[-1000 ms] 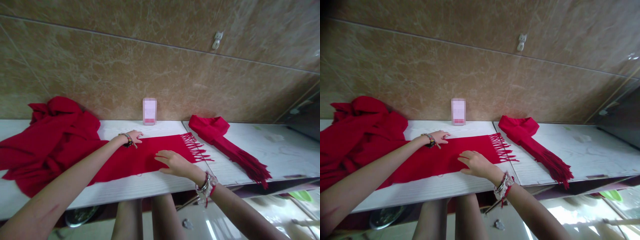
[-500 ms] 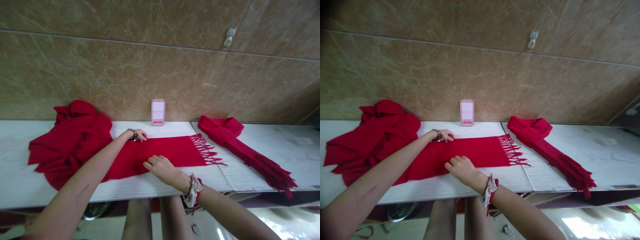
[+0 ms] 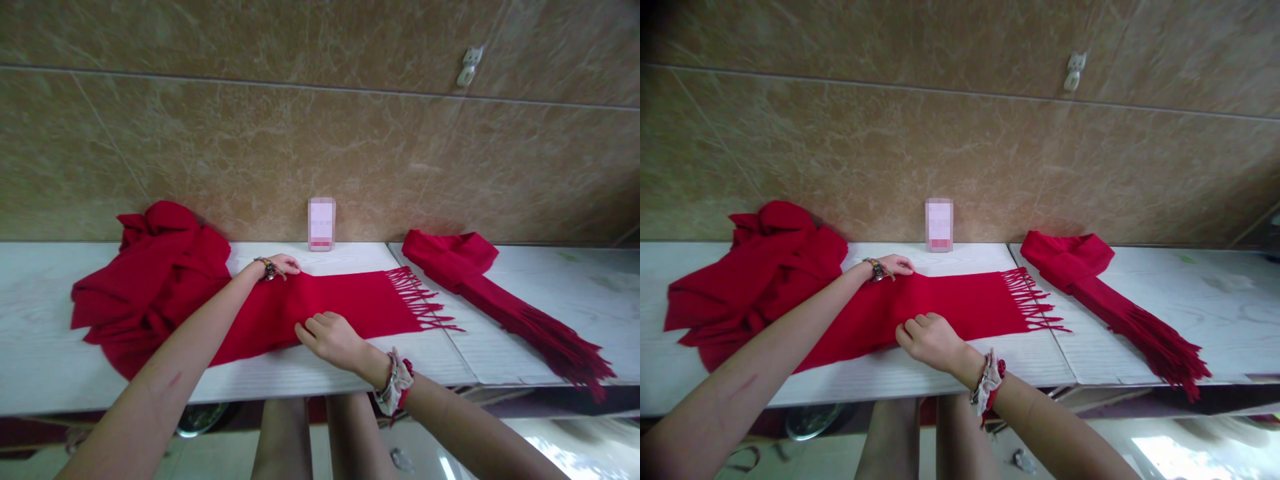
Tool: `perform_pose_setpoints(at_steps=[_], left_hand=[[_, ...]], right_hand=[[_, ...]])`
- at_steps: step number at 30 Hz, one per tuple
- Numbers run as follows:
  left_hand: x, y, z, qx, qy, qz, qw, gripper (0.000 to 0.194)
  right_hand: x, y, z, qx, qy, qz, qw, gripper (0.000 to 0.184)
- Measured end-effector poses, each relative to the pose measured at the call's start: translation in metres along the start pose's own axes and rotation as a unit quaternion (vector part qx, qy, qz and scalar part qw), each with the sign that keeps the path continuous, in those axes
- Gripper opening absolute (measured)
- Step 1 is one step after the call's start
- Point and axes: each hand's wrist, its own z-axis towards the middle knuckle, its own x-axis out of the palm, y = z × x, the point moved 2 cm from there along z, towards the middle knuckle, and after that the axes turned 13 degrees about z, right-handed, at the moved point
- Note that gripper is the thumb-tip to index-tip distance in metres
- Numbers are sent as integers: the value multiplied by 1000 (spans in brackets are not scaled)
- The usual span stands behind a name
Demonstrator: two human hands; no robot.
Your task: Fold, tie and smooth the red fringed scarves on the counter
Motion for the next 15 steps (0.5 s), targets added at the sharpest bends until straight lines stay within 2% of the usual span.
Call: perform_pose_setpoints(at_steps=[3, 9, 15], left_hand=[[-5, -8, 1, 7, -20, -35, 999, 51], [-12, -30, 5, 9, -20, -84, 996, 60], [-12, -52, 13, -2, -43, -88, 995, 48]], right_hand=[[-8, -4, -9, 1, -22, -18, 1000, 18], [-25, -10, -25, 24, -63, -41, 997, 14], [-26, -15, -37, 88, -78, -57, 991, 9]])
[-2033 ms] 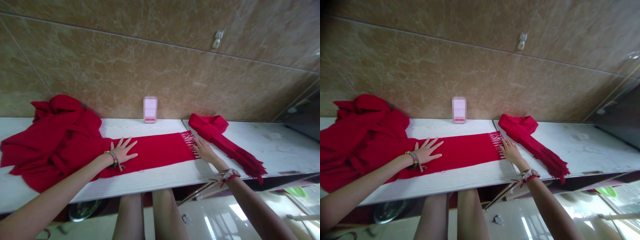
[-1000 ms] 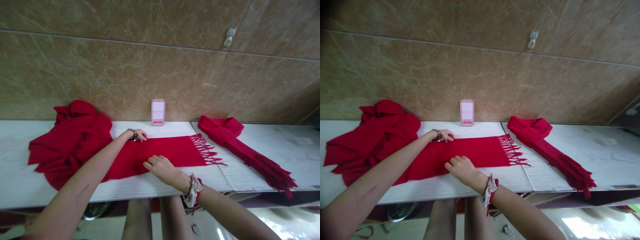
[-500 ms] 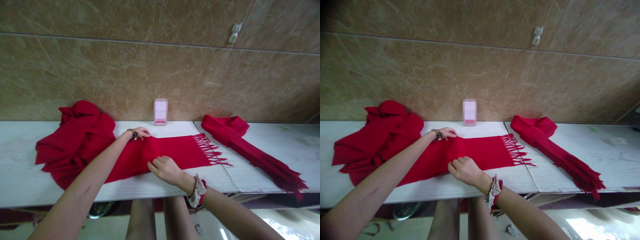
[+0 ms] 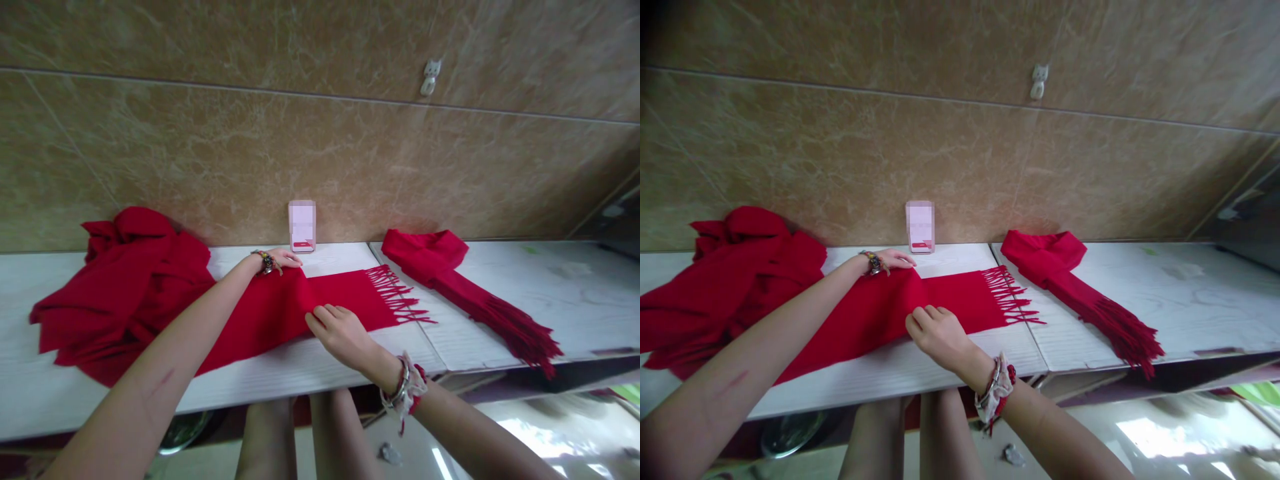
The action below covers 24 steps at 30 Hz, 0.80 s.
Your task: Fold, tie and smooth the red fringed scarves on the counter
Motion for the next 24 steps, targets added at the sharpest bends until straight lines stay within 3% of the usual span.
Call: perform_pose_setpoints(at_steps=[5, 10, 15, 19, 24], left_hand=[[0, -13, 5, -9, -23, 10, 1000, 46], [-15, -28, 4, -11, -51, 17, 998, 50], [-23, -67, 7, 5, -51, 3, 999, 54], [-8, -104, 27, 10, -13, -5, 1000, 51], [31, -129, 71, 38, 18, -27, 999, 46]], right_hand=[[-1, -5, -4, 22, -17, 3, 1000, 11], [-18, -14, -11, 31, -83, 17, 996, 18], [-37, -35, -32, 122, -147, 73, 979, 28], [-38, -52, -58, 223, -164, 133, 952, 35], [-28, -71, -94, 308, -118, 142, 933, 40]])
